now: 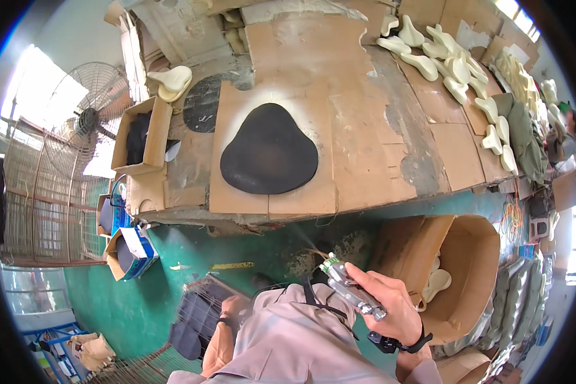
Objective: The person places a black seat cushion onto a cardboard workbench and smooths it down. They then pick up a white foam insert from a pile and place it on the bench. The person uses a handheld pneumatic tool to apply adhesive or sealant to the edges of the black cushion. Finally, they pick up a dark fabric cover from a wire basket and place it on the bench.
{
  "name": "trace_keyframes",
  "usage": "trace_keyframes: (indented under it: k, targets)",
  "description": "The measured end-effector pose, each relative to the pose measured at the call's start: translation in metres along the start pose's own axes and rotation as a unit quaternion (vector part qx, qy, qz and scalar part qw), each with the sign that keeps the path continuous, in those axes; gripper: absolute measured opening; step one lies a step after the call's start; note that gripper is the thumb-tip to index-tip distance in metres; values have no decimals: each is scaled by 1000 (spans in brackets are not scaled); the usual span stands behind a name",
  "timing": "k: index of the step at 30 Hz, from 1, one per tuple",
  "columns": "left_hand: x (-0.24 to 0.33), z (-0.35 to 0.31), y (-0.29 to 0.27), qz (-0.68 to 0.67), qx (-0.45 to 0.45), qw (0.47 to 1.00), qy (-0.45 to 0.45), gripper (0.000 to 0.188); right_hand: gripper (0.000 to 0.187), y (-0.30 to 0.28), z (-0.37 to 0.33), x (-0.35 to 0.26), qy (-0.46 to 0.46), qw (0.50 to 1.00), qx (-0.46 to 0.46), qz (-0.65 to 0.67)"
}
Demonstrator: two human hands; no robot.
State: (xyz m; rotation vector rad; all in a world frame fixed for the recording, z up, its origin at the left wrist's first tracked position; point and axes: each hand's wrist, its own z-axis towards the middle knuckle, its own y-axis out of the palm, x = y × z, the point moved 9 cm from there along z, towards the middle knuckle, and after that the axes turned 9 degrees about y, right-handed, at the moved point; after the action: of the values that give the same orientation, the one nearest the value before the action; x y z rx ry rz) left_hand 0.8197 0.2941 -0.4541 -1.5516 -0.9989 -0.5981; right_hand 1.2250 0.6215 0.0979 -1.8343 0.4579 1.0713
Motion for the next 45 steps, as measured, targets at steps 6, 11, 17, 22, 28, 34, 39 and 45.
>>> trace_keyframes:
  k: [6,11,17,22,28,34,39,45]
  targets:
    - [0,-61,17,-250,58,912,-320,13,59,-25,-14,29,68,994,86,10]
    - [34,-41,-3,-232,109,870,-421,37,52,-43,-18,38,77,984,162,15]
    - [37,1,-8,-381,170,826,-379,39,51,-47,13,17,19,982,183,29]
    - [28,19,-13,-400,168,835,-340,36,54,-37,37,8,-3,989,144,43]
    - [28,-4,4,-463,154,813,-318,24,59,-21,40,-1,-43,999,26,11]
    - [46,-17,9,-31,-54,982,-176,19,56,-49,36,2,-12,988,154,26]
    - [10,-33,12,-264,97,924,-257,21,54,-37,29,7,-25,998,64,-12]
    - [20,-7,15,-382,127,847,-346,27,52,-39,31,6,16,993,113,16]
